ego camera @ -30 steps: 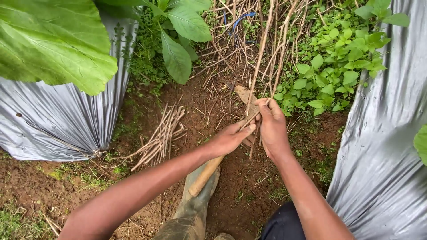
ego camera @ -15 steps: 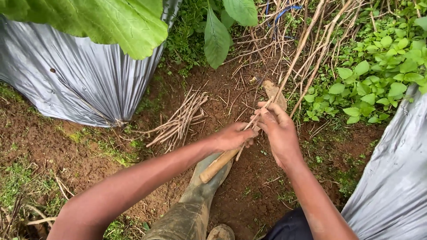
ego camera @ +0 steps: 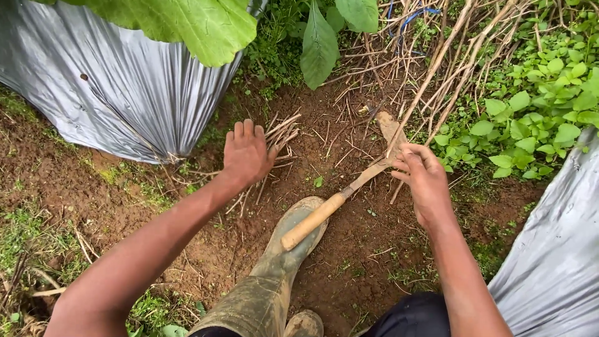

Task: Breaking dry branches into smaller pieces by hand and using a sickle in a vegetable field

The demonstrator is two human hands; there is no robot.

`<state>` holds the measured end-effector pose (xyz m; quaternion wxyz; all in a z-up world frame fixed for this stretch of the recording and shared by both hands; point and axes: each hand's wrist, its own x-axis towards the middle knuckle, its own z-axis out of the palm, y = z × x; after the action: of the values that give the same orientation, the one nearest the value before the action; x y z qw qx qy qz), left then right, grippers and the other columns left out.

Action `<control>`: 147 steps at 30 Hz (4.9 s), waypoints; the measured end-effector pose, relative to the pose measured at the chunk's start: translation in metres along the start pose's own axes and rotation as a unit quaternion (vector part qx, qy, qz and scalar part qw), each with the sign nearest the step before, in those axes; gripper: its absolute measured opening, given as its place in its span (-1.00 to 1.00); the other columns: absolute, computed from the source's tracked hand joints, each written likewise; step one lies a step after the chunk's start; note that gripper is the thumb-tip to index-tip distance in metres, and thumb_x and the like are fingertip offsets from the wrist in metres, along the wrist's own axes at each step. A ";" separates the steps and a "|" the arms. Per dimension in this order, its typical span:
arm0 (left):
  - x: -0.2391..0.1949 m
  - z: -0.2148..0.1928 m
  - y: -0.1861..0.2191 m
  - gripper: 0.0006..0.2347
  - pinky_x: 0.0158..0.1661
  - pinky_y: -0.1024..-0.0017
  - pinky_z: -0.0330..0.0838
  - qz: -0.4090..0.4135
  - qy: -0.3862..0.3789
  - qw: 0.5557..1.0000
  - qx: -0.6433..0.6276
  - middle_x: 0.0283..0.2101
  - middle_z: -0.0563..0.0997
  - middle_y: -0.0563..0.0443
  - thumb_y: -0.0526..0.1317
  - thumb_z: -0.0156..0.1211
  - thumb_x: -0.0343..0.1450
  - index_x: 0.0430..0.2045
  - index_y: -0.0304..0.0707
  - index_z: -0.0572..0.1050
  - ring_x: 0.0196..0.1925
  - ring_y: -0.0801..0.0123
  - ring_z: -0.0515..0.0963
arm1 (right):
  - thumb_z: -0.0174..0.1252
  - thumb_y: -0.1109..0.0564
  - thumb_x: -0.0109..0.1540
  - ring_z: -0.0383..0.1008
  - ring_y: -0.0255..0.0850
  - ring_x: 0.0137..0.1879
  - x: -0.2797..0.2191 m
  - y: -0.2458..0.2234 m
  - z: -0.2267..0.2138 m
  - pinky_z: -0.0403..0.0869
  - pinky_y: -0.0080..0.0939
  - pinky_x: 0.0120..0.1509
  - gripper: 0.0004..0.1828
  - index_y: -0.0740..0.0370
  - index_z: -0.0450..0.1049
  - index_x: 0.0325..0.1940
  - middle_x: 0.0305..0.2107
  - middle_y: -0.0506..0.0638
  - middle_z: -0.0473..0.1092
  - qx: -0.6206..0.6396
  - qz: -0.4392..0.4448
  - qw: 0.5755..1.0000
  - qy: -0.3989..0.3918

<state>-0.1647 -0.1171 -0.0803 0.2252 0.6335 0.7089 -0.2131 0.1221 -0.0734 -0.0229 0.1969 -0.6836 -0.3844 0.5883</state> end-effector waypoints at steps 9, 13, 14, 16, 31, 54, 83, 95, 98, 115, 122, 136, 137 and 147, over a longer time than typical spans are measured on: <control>0.042 -0.007 0.044 -0.42 0.04 0.24 0.23 0.091 0.049 0.993 0.057 0.02 0.47 -0.24 0.20 -0.32 0.54 0.16 -0.32 0.42 0.07 0.12 0.40 | -0.26 0.19 0.45 0.33 0.15 0.31 0.005 0.004 -0.004 0.36 0.15 0.39 -0.60 0.34 0.26 0.34 0.11 0.38 0.22 -0.007 0.009 1.000 -0.007; 0.087 0.004 0.082 -0.29 0.07 0.23 0.24 0.137 0.006 0.986 0.091 -0.07 0.57 -0.24 0.28 -0.59 0.54 0.10 -0.32 0.46 0.02 0.14 0.54 | -0.26 0.18 0.45 0.34 0.10 0.27 0.009 0.008 -0.009 0.38 0.12 0.36 -0.61 0.34 0.27 0.32 0.08 0.34 0.24 0.000 0.007 1.000 -0.012; 0.094 0.014 0.086 -0.29 0.07 0.23 0.24 0.141 0.005 0.986 0.092 -0.07 0.57 -0.24 0.28 -0.59 0.54 0.10 -0.32 0.46 0.02 0.14 0.54 | -0.26 0.18 0.45 0.34 0.10 0.27 0.010 0.010 -0.011 0.38 0.12 0.36 -0.61 0.34 0.27 0.32 0.08 0.34 0.24 0.001 0.008 1.000 -0.009; 0.110 0.034 0.093 -0.33 0.03 0.27 0.23 0.157 -0.021 0.971 0.177 -0.17 0.57 -0.14 0.25 -0.68 0.54 0.01 -0.21 0.47 -0.09 0.20 0.53 | -0.26 0.18 0.46 0.35 0.08 0.25 0.012 0.014 -0.015 0.39 0.10 0.34 -0.61 0.34 0.28 0.32 0.07 0.33 0.25 0.000 0.000 1.000 -0.012; 0.052 -0.003 0.018 -0.54 0.18 0.14 0.30 0.207 -0.017 0.978 0.006 -0.29 0.64 -0.14 0.02 -0.42 0.60 -0.17 -0.22 0.54 -0.12 0.17 0.67 | -0.26 0.18 0.47 0.40 0.03 0.18 0.016 0.015 -0.015 0.43 0.04 0.29 -0.64 0.32 0.31 0.27 0.01 0.29 0.30 0.005 -0.007 1.000 -0.021; 0.098 -0.024 0.134 -0.26 0.21 -0.01 0.38 0.183 -0.009 0.979 0.086 0.21 0.44 -0.39 0.34 -0.50 0.52 0.33 -0.38 0.22 0.24 -0.02 0.49 | -0.27 0.16 0.47 0.42 -0.02 0.13 0.023 0.024 -0.026 0.45 0.01 0.26 -0.63 0.33 0.31 0.28 -0.04 0.24 0.32 0.028 -0.004 0.999 -0.036; 0.060 0.013 0.045 -0.66 -0.59 0.43 0.43 0.209 -0.016 0.963 -0.168 -0.67 0.35 0.13 -0.01 -0.17 0.62 -0.43 -0.19 0.44 -0.71 0.38 0.38 | -0.16 0.09 0.49 0.42 -0.24 -0.30 0.039 0.060 -0.030 0.54 -0.13 -0.08 -0.72 0.33 0.38 0.02 -0.43 -0.02 0.25 -0.040 -0.003 0.999 -0.035; 0.028 0.004 -0.027 -0.31 -0.21 0.20 0.59 0.022 -0.102 0.979 0.172 -0.21 0.72 -0.08 0.21 -0.67 0.58 -0.07 -0.23 0.57 -0.15 0.20 0.74 | -0.05 0.10 0.46 0.44 -0.23 -0.36 0.067 0.084 -0.031 0.57 -0.19 -0.21 -0.75 0.36 0.40 0.01 -0.45 0.05 0.31 -0.125 -0.020 0.992 0.015; 0.038 -0.003 0.002 -0.33 -0.36 0.24 0.62 0.030 -0.051 0.988 0.146 -0.46 0.67 -0.12 0.18 -0.63 0.60 -0.21 -0.24 0.60 -0.43 0.24 0.70 | -0.01 0.09 0.45 0.40 -0.23 -0.38 0.059 0.071 -0.021 0.53 -0.26 -0.28 -0.67 0.43 0.33 0.14 -0.43 0.08 0.31 -0.131 -0.007 0.991 0.030; 0.079 -0.025 0.103 -0.63 -0.54 0.46 0.38 0.153 -0.074 0.889 -0.424 -0.45 0.50 -0.16 -0.20 -0.23 0.61 0.17 -0.61 0.33 -0.61 0.45 0.42 | -0.23 0.17 0.45 0.42 -0.05 0.08 0.039 0.017 0.024 0.39 -0.06 0.20 -0.75 0.26 0.25 0.16 -0.09 0.17 0.36 0.181 -0.048 0.976 -0.111; 0.080 -0.051 0.141 -0.49 -0.09 0.39 0.52 0.163 -0.146 0.731 -0.647 -0.18 0.64 -0.12 0.09 -0.38 0.59 0.00 -0.36 0.48 -0.16 0.34 0.65 | -0.10 0.18 0.42 0.47 -0.02 0.03 -0.006 0.011 0.053 0.40 0.03 0.24 -0.82 0.31 0.28 0.06 -0.17 0.20 0.43 0.134 -0.046 0.978 -0.151; 0.095 -0.042 0.139 -0.66 -0.55 0.54 0.48 0.086 -0.174 0.631 -0.751 -0.61 0.18 0.31 -0.05 -0.44 0.62 -0.28 -0.23 0.34 -0.67 0.64 0.31 | -0.38 0.05 0.48 0.22 -0.40 -0.49 -0.025 0.015 0.050 0.63 -0.22 -0.39 -0.64 0.38 0.16 0.15 -0.50 -0.13 0.09 0.113 -0.059 0.967 -0.220; 0.096 -0.041 0.140 -0.66 -0.55 0.54 0.48 0.086 -0.174 0.631 -0.751 -0.61 0.18 0.31 -0.05 -0.44 0.62 -0.28 -0.23 0.34 -0.67 0.64 0.31 | -0.38 0.05 0.48 0.22 -0.40 -0.49 -0.029 0.008 0.048 0.63 -0.22 -0.39 -0.64 0.38 0.16 0.15 -0.50 -0.13 0.09 0.113 -0.059 0.967 -0.219; 0.114 -0.016 0.138 -0.60 -0.54 0.43 0.52 0.095 -0.011 0.900 -0.425 -0.62 0.44 0.10 -0.20 -0.41 0.59 -0.10 -0.56 0.46 -0.68 0.44 0.47 | -0.14 0.21 0.42 0.30 -0.07 -0.06 -0.024 0.004 0.057 0.43 0.00 -0.02 -0.52 0.40 0.10 0.42 0.01 0.32 0.32 -0.149 -0.053 0.973 -0.169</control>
<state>-0.0393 -0.0014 -0.1366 0.4996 0.5393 0.6664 0.1241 0.0687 -0.1044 -0.0226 0.0558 -0.5745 -0.5310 0.6204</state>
